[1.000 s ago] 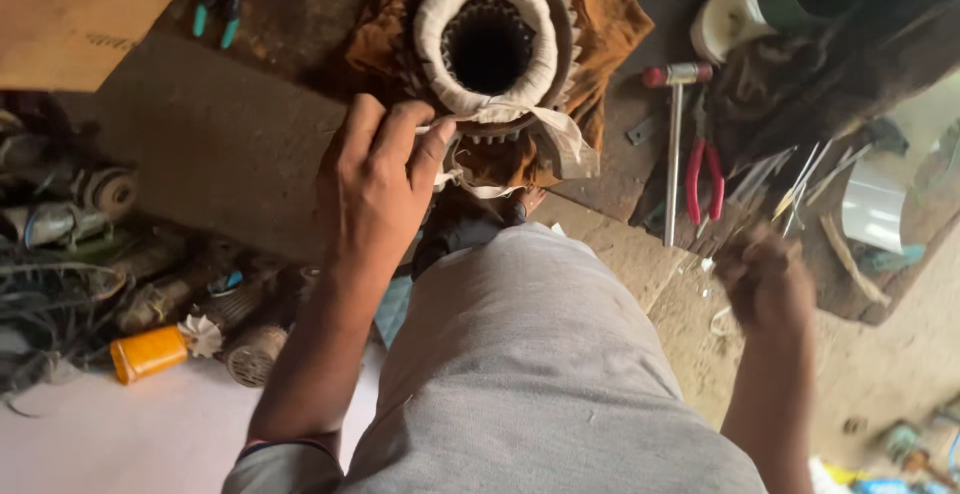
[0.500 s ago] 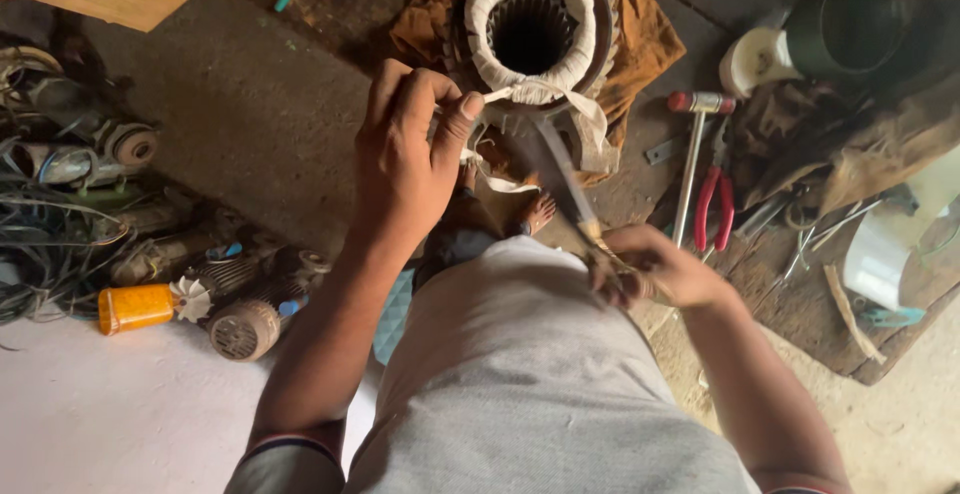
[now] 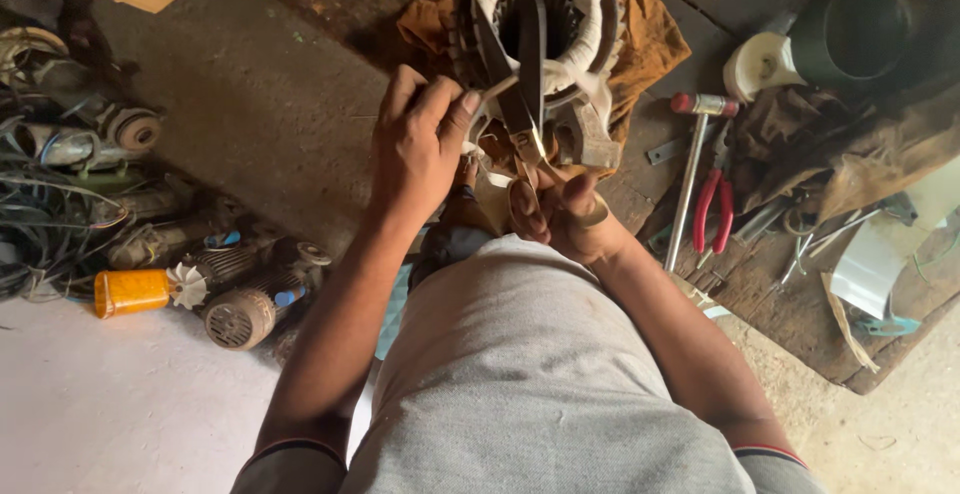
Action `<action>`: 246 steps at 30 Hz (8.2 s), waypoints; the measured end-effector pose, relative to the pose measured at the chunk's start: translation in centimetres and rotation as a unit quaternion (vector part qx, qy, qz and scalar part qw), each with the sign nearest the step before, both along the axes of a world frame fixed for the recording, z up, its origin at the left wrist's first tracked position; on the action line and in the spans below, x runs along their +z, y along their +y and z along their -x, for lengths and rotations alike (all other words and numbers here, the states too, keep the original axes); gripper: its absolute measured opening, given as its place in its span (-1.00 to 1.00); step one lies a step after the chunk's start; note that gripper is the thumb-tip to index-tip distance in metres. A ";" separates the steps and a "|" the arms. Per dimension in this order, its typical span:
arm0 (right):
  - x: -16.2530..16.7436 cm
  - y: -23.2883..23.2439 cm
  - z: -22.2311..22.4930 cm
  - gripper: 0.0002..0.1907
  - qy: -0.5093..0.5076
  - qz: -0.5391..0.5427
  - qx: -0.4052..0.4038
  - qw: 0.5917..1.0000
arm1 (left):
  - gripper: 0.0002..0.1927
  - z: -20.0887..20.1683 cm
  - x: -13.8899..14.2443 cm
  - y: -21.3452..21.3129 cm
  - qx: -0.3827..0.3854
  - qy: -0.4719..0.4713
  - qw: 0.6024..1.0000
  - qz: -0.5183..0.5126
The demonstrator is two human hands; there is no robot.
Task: The person wraps white cloth tape around the copper windings of an electric motor stator on a workbench, pressing and tucking the tape around the ring. They then lift the stator, remove the tape, and use a hammer, pliers and a screwdriver on the motor housing and windings.
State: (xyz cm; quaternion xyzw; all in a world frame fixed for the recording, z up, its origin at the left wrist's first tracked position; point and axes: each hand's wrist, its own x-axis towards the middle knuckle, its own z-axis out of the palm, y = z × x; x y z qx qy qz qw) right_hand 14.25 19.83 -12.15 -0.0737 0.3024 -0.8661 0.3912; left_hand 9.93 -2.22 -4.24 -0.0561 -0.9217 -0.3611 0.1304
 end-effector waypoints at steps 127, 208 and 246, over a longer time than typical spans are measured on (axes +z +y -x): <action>-3.9 14.1 -0.9 -0.47 0.377 -0.831 -0.161 0.375 | -0.87 -5.3 3.8 -2.1 -0.164 -0.109 0.968 -0.154; -3.3 -1.4 -2.0 -0.26 0.125 -0.475 -0.488 0.721 | -0.43 7.9 -1.3 0.0 -0.445 0.161 0.881 -0.014; 7.8 -10.8 26.1 -0.77 0.536 -0.697 -0.288 0.380 | -0.58 21.0 -8.9 -17.6 -0.053 -0.026 0.989 -0.138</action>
